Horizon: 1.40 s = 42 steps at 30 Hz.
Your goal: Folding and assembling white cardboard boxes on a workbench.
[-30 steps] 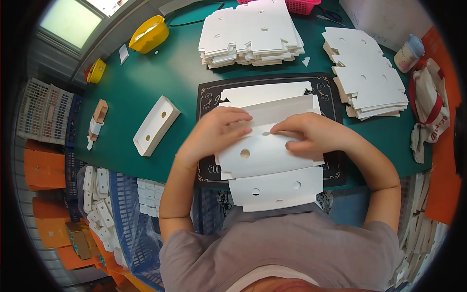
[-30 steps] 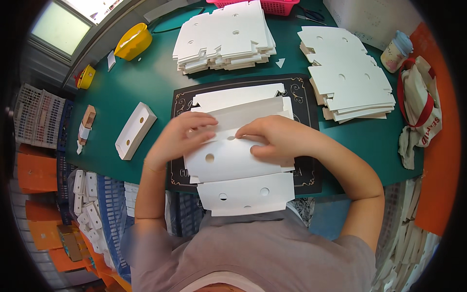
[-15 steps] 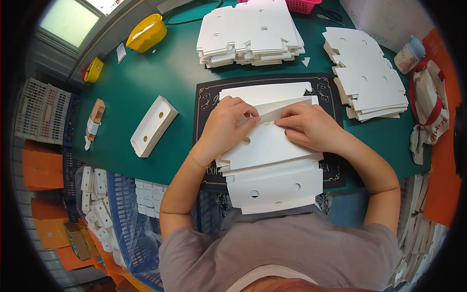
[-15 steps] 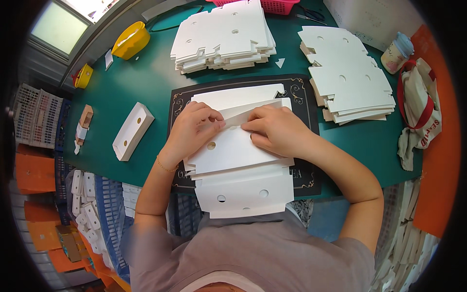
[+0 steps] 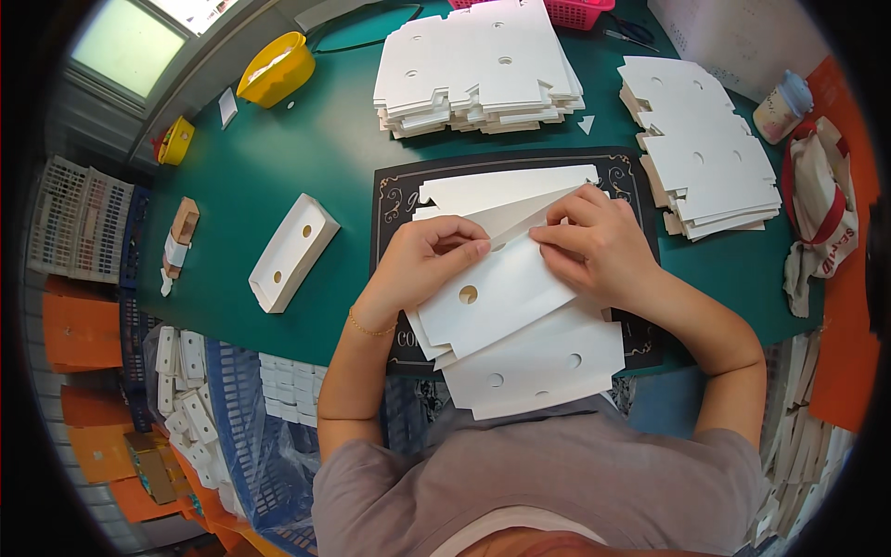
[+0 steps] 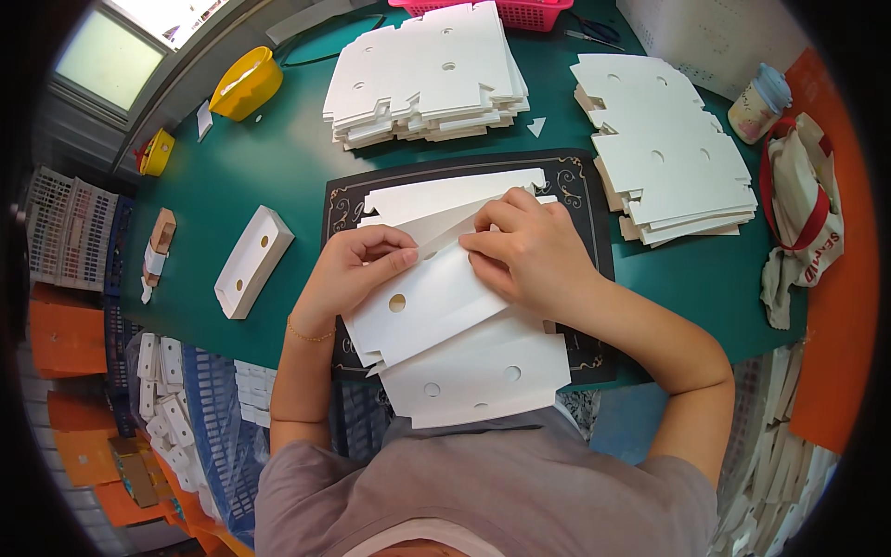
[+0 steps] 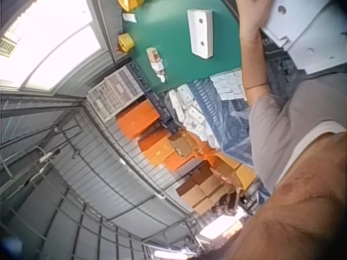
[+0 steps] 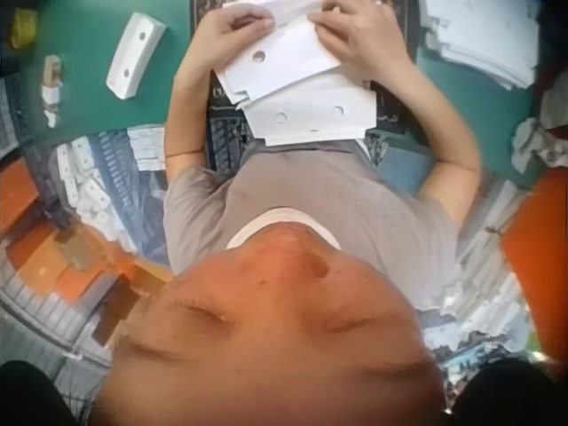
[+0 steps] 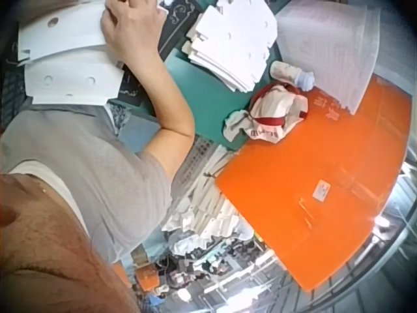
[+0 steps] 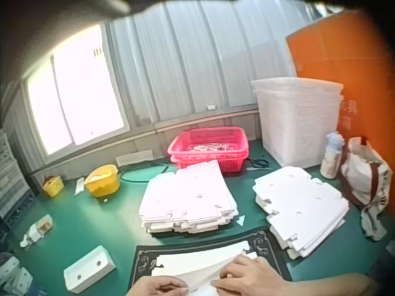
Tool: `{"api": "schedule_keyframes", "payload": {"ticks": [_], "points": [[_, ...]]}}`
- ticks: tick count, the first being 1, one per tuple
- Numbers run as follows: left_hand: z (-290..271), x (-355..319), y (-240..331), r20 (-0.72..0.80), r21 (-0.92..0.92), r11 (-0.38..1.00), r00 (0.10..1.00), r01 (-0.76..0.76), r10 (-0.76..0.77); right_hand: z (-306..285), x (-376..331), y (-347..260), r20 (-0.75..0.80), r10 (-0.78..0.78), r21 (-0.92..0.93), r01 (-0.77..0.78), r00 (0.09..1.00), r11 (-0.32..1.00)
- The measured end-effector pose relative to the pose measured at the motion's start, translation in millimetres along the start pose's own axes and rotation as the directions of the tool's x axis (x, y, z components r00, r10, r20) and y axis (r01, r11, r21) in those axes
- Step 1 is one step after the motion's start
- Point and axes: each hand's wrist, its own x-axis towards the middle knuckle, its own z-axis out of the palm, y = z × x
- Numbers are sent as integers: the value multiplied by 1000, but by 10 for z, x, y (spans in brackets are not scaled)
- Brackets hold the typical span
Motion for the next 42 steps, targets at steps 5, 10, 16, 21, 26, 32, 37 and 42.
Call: {"api": "schedule_keyframes", "payload": {"ticks": [5,10,16,21,26,32,37,42], "points": [[6,-23,-41,39,-70,996,998,46,-43,-61,44,-40,-75,-13,12,14,997,1000],[1,-42,-85,-35,-136,989,998,-54,50,-145,75,-95,60,-151,-57,154,987,986],[50,-15,-132,-67,-105,993,997,-55,49,-154,37,-74,242,-127,83,110,962,990],[86,-78,-30,-22,15,1000,1000,-5,6,-205,76,-55,384,-40,235,-56,922,970],[84,-80,-34,-25,-20,1000,999,23,-23,-151,35,-96,286,-21,108,-10,958,994],[67,-101,-25,12,-122,988,996,92,-92,-128,23,-70,280,-55,11,54,958,999],[62,-68,-72,22,-45,999,1000,-4,5,-136,36,-81,174,-72,33,67,982,997],[17,-64,-151,86,-79,997,996,20,-13,-103,42,-91,67,-124,-6,125,990,992]]}}
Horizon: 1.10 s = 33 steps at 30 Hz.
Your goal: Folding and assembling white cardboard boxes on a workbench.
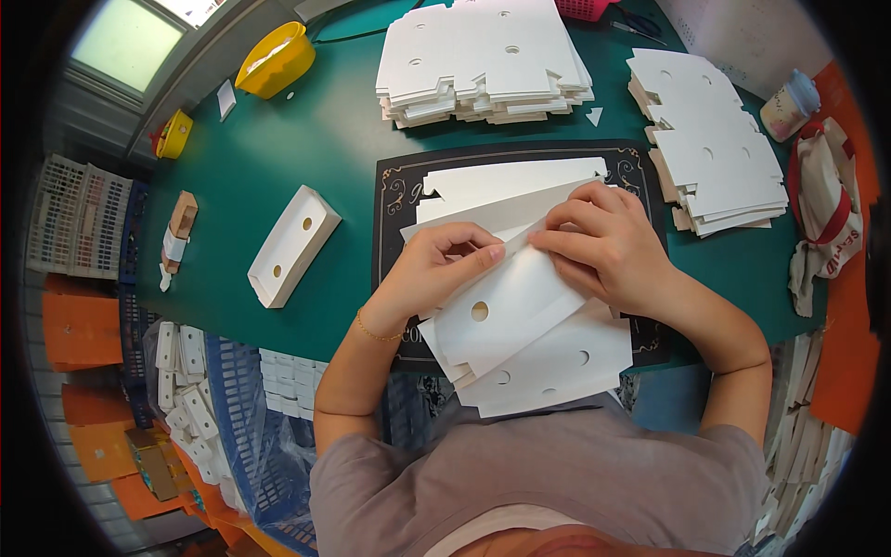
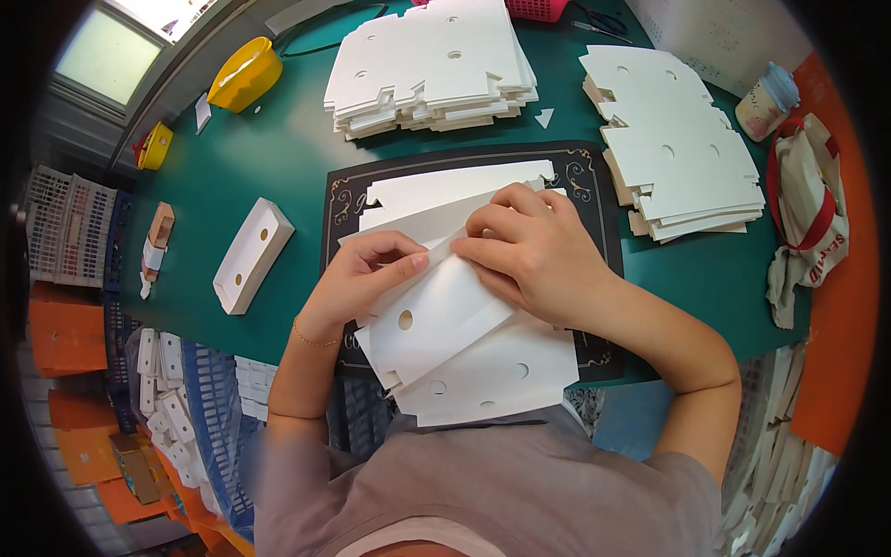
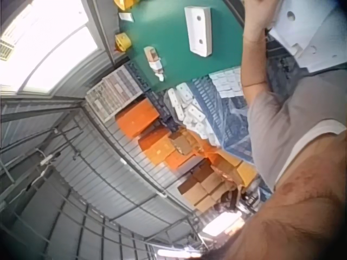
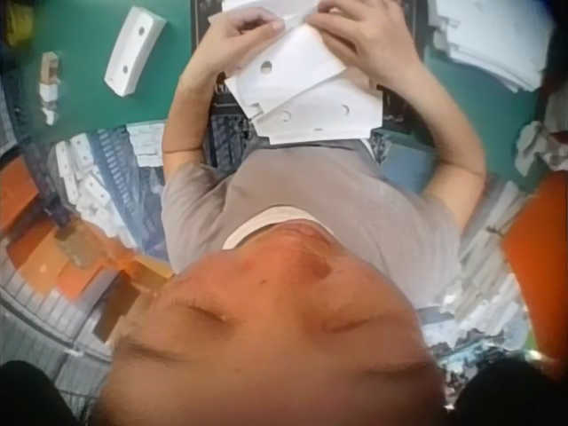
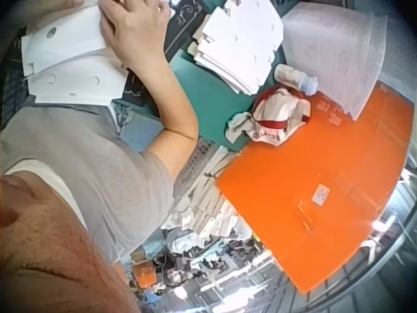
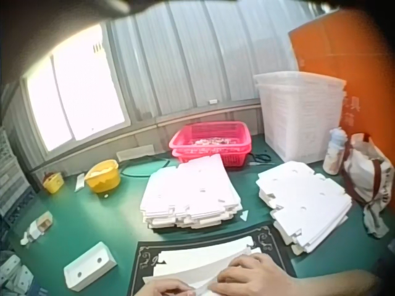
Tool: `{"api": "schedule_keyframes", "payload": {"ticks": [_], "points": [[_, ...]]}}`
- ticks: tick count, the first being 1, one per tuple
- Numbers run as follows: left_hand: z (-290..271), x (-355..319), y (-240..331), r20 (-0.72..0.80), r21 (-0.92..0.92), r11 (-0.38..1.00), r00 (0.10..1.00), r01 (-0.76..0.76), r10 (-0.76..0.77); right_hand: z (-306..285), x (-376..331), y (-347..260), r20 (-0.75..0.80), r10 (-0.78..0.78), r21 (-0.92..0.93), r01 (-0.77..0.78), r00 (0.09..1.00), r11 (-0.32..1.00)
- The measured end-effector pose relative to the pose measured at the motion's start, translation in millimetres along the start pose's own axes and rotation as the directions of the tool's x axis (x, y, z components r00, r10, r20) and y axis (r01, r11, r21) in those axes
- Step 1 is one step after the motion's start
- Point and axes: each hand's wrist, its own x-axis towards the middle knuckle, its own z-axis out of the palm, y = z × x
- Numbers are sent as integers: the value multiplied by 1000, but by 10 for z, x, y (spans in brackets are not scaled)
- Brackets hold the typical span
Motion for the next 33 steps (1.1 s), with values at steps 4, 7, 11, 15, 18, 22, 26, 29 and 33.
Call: {"api": "schedule_keyframes", "payload": {"ticks": [4,7,11,15,18,22,26,29,33], "points": [[104,-83,142,98,16,991,987,-132,130,-29,50,-9,-181,-106,-129,83,978,988],[56,-161,307,288,37,999,958,-25,13,-176,133,-38,-250,-134,-211,81,959,974],[91,-202,250,103,-186,980,991,-64,84,-479,438,-210,-81,-39,-123,29,996,992],[81,-219,191,-11,-177,960,976,-218,219,-675,640,-394,-7,-3,-174,1,1000,985],[116,-172,161,-112,-115,941,945,-319,307,-678,690,-486,-45,21,-309,-34,999,950],[160,-149,158,-204,-98,901,894,-423,398,-671,760,-549,-73,12,-314,-35,997,949],[123,-125,68,-325,-50,852,815,-521,480,-704,745,-565,-221,-48,-213,-1,974,977],[151,-107,109,-394,-15,796,735,-605,552,-425,722,-300,-642,53,221,118,765,968],[194,-53,-48,-310,216,753,687,-622,657,0,621,-322,-86,526,948,-94,846,305]]}}
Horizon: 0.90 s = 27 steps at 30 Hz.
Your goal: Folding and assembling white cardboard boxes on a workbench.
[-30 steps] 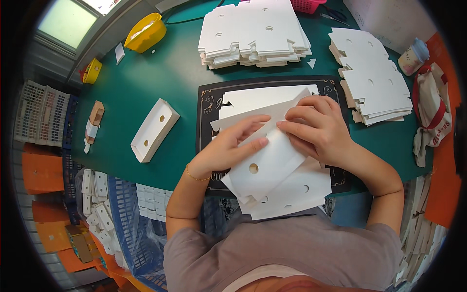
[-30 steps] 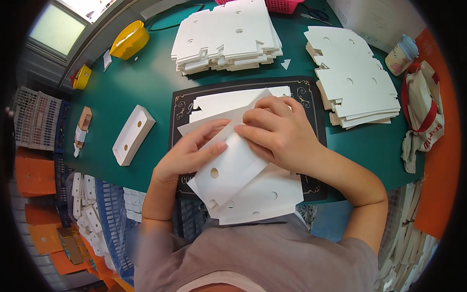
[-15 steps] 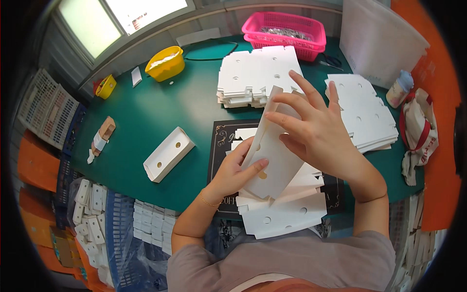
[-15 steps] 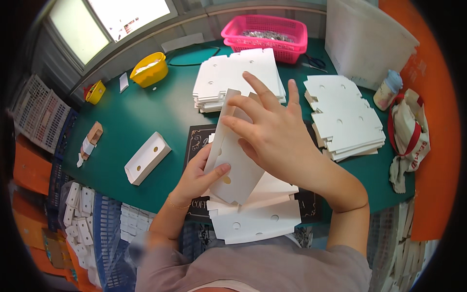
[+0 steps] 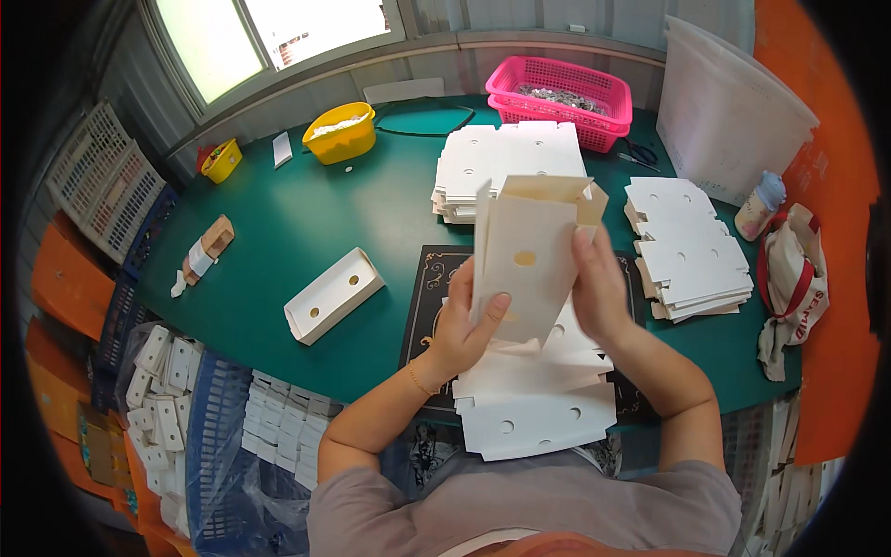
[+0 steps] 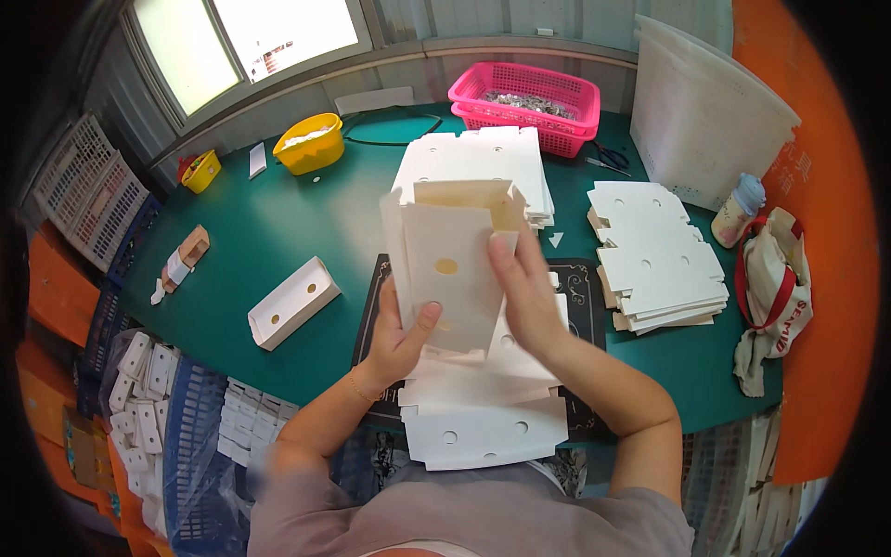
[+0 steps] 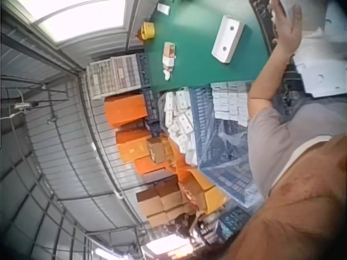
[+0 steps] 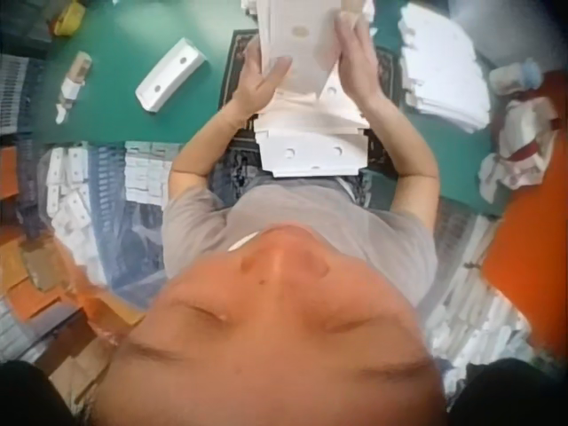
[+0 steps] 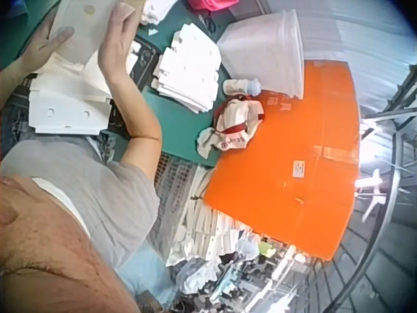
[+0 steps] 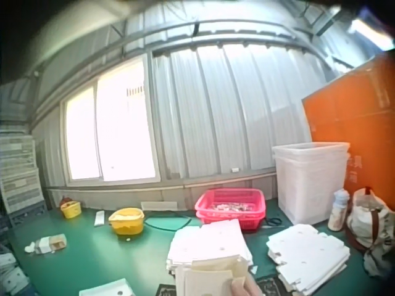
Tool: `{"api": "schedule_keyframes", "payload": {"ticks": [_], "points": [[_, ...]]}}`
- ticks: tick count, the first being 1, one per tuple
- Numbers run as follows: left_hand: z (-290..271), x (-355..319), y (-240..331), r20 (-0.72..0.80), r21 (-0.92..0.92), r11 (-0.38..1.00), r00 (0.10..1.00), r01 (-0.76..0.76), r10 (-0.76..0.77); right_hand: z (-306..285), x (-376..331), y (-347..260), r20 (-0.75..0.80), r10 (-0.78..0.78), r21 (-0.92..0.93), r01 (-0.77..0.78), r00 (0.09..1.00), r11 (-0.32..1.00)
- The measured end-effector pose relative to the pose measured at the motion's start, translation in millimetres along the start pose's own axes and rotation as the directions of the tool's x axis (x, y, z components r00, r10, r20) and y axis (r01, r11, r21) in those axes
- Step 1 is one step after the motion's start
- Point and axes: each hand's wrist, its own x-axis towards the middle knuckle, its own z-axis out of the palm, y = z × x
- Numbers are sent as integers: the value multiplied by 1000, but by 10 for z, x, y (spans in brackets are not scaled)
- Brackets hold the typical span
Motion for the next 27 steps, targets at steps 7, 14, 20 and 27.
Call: {"api": "schedule_keyframes", "payload": {"ticks": [7,14,20,27], "points": [[153,-55,-291,21,84,996,999,-26,25,121,-209,241,143,-367,-189,390,919,901],[291,-177,-220,130,304,937,982,-172,138,87,-116,433,25,-405,-156,404,914,901],[223,-61,-98,35,-44,990,991,131,-129,126,-247,157,37,-378,-77,380,925,922],[189,-56,111,185,59,994,977,94,-103,118,-255,-140,-20,-157,88,158,987,983]]}}
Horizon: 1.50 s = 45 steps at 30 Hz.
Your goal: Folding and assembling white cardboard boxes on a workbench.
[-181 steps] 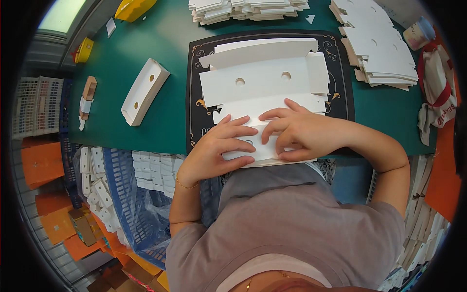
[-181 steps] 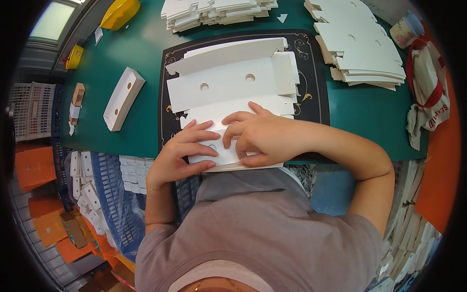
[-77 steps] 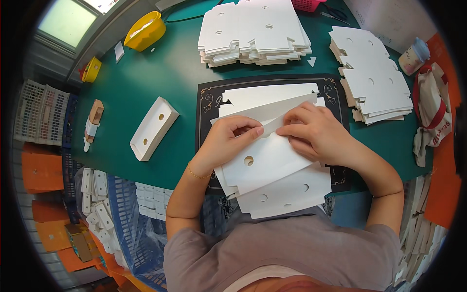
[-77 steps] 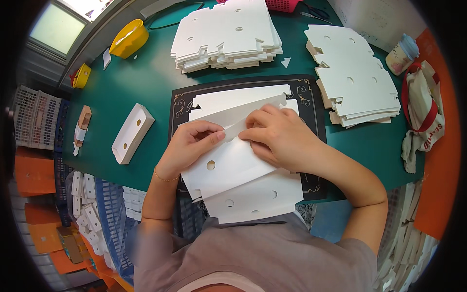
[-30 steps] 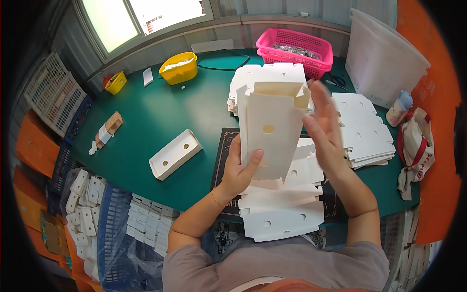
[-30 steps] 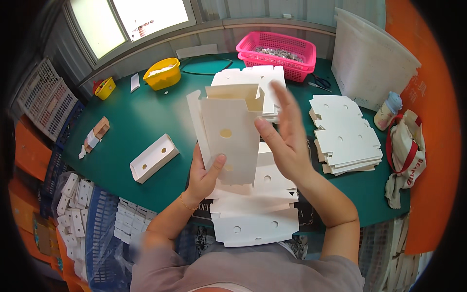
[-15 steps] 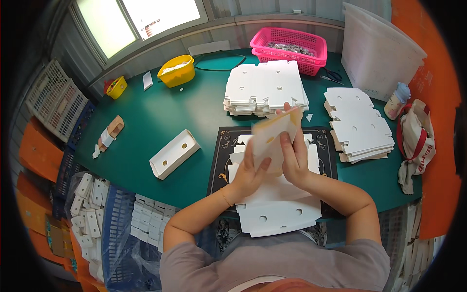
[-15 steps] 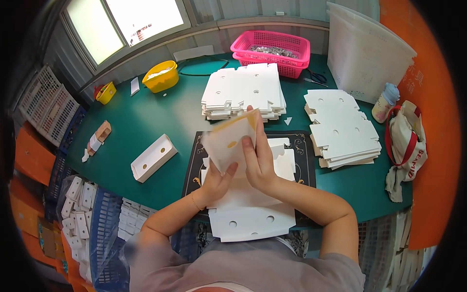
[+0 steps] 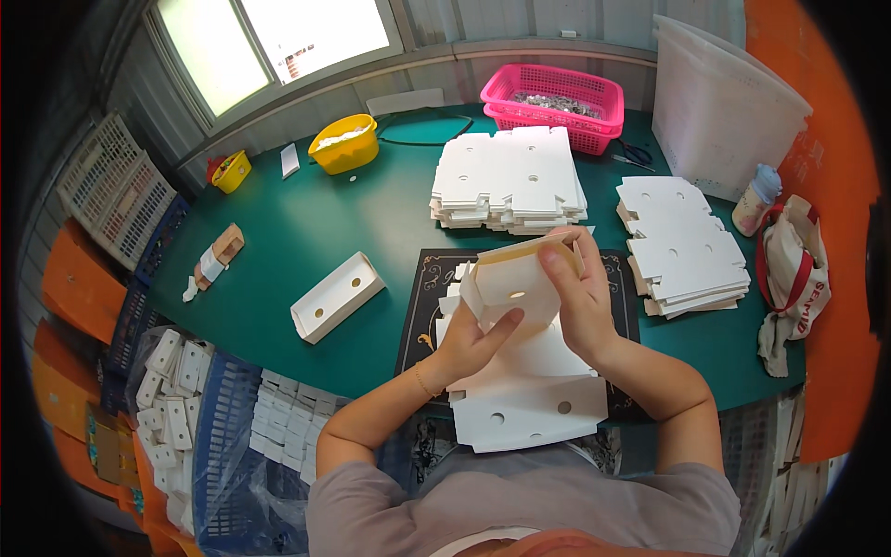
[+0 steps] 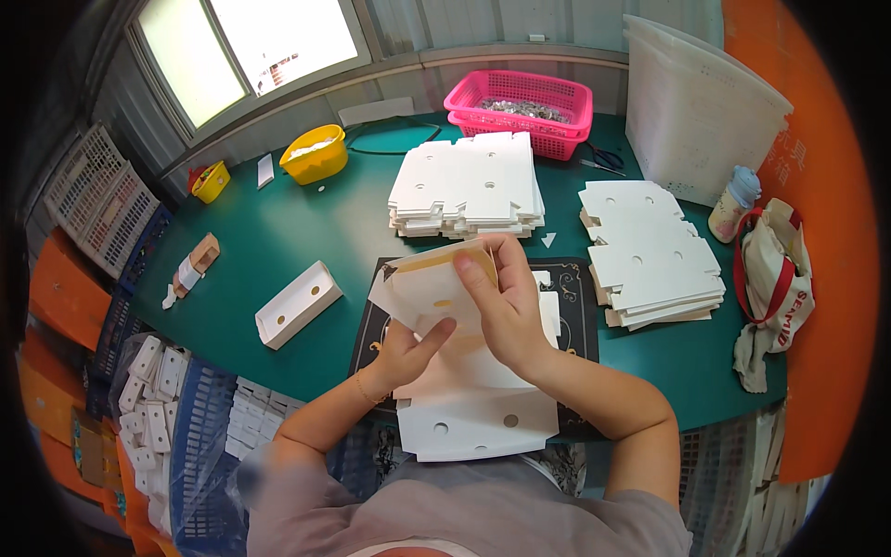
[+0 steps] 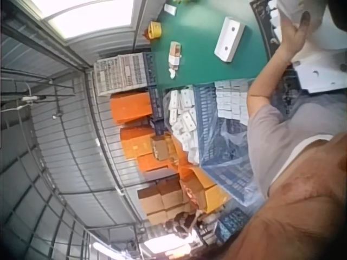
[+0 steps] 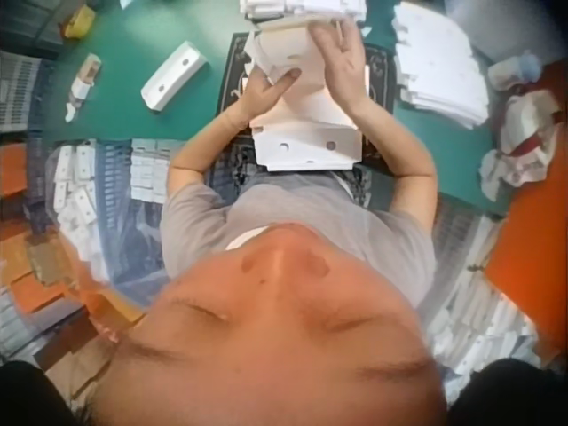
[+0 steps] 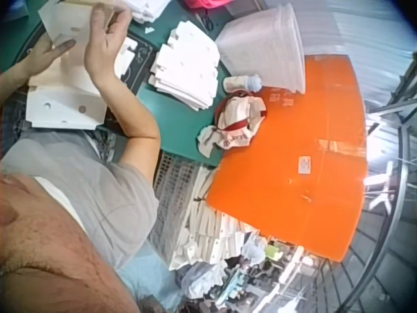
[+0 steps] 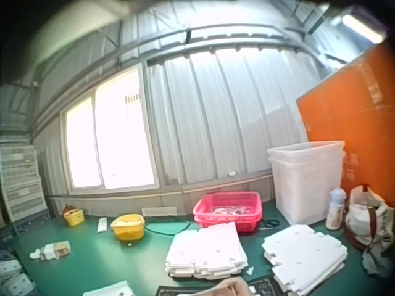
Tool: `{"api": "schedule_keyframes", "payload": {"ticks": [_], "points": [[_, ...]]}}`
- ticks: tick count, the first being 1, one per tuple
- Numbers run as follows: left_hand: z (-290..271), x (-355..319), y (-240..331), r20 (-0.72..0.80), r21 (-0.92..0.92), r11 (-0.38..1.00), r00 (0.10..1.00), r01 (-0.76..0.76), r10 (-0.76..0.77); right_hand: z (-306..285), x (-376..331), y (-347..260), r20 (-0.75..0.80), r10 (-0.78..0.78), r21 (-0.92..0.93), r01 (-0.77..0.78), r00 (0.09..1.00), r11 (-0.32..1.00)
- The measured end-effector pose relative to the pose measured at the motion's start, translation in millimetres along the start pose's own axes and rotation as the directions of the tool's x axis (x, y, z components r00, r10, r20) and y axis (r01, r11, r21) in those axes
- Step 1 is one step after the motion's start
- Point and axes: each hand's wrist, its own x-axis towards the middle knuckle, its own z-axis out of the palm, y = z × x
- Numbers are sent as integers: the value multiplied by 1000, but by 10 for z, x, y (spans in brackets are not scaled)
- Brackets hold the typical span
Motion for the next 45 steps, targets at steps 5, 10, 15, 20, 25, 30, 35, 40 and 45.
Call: {"api": "schedule_keyframes", "payload": {"ticks": [5,10,15,20,25,30,35,40,45], "points": [[-65,232,656,-310,-264,939,941,-220,134,-32,-9,47,48,-85,-116,91,995,989],[-171,421,633,-318,-204,949,933,-240,167,-72,-6,138,223,-158,8,161,962,987],[-338,457,481,-313,-464,859,947,-216,68,-142,38,363,264,-221,-123,260,939,958],[-360,413,446,-192,-303,891,937,-339,291,-125,14,375,290,-355,-350,444,888,825],[-348,403,438,-198,-255,916,944,-310,264,-72,-16,345,264,-384,-385,462,885,799],[-419,369,589,-64,-317,920,973,-231,222,-122,-64,297,343,-361,-327,470,867,820],[-466,348,607,-35,-279,948,988,-155,151,-110,-99,284,320,-269,-274,361,908,892],[-432,362,550,-67,-259,943,978,-210,199,-142,-61,272,349,-293,-306,404,890,862],[-479,335,537,-114,-362,925,990,-114,77,-99,-5,44,295,-169,-408,284,940,868]]}}
